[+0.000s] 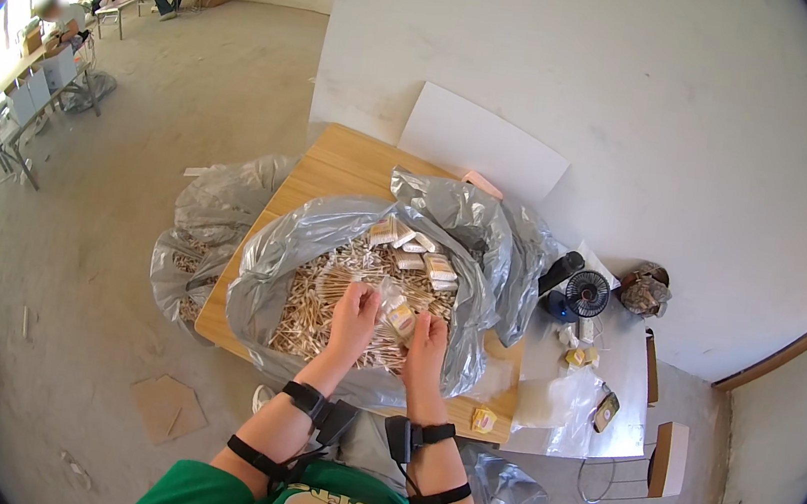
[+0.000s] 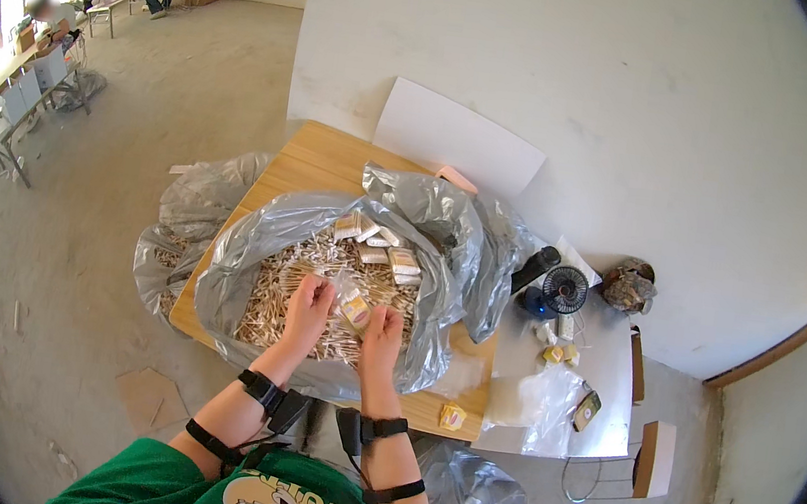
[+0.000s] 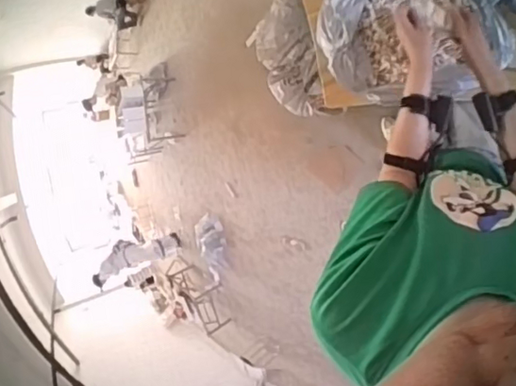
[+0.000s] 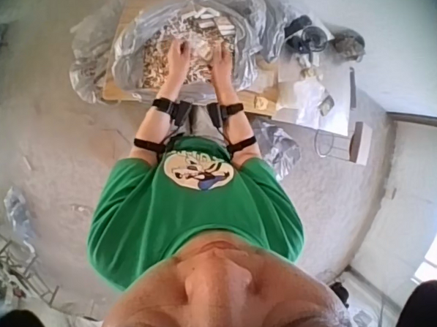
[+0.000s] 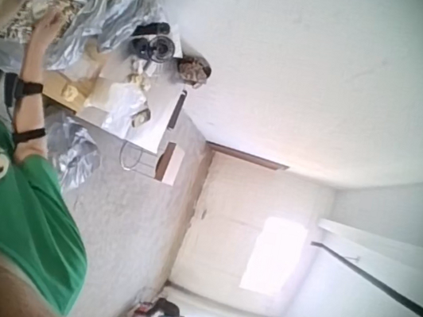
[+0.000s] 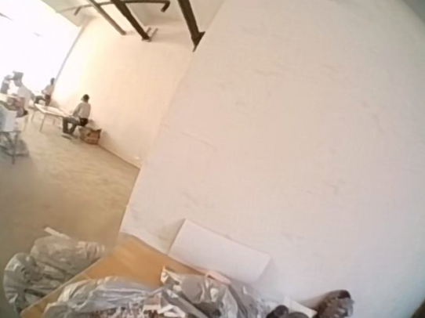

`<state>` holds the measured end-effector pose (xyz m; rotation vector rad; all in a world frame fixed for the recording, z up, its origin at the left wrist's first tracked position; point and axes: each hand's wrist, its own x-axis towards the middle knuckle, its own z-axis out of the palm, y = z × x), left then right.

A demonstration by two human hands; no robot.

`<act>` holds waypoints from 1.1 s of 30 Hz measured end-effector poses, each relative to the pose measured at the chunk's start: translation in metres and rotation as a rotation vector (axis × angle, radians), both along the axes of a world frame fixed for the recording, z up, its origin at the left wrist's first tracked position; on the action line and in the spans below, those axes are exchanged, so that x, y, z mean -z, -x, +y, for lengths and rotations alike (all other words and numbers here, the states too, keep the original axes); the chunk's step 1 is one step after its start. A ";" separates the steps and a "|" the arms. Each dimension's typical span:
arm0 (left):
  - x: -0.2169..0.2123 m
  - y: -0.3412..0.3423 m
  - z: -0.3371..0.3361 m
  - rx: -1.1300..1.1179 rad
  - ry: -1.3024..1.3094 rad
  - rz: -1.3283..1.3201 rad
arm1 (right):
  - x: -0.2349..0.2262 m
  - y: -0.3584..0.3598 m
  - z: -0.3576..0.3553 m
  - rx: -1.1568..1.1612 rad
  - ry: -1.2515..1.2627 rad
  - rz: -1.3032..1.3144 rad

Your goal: The person is sorting and packaging small items, possibly cotton swabs or similar hygienic products, into plastic bags.

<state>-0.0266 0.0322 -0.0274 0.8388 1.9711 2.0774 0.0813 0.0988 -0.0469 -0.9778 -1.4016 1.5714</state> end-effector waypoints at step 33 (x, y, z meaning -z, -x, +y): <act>-0.045 0.026 -0.022 -0.027 0.194 0.529 | -0.012 0.019 0.001 -0.329 0.524 0.485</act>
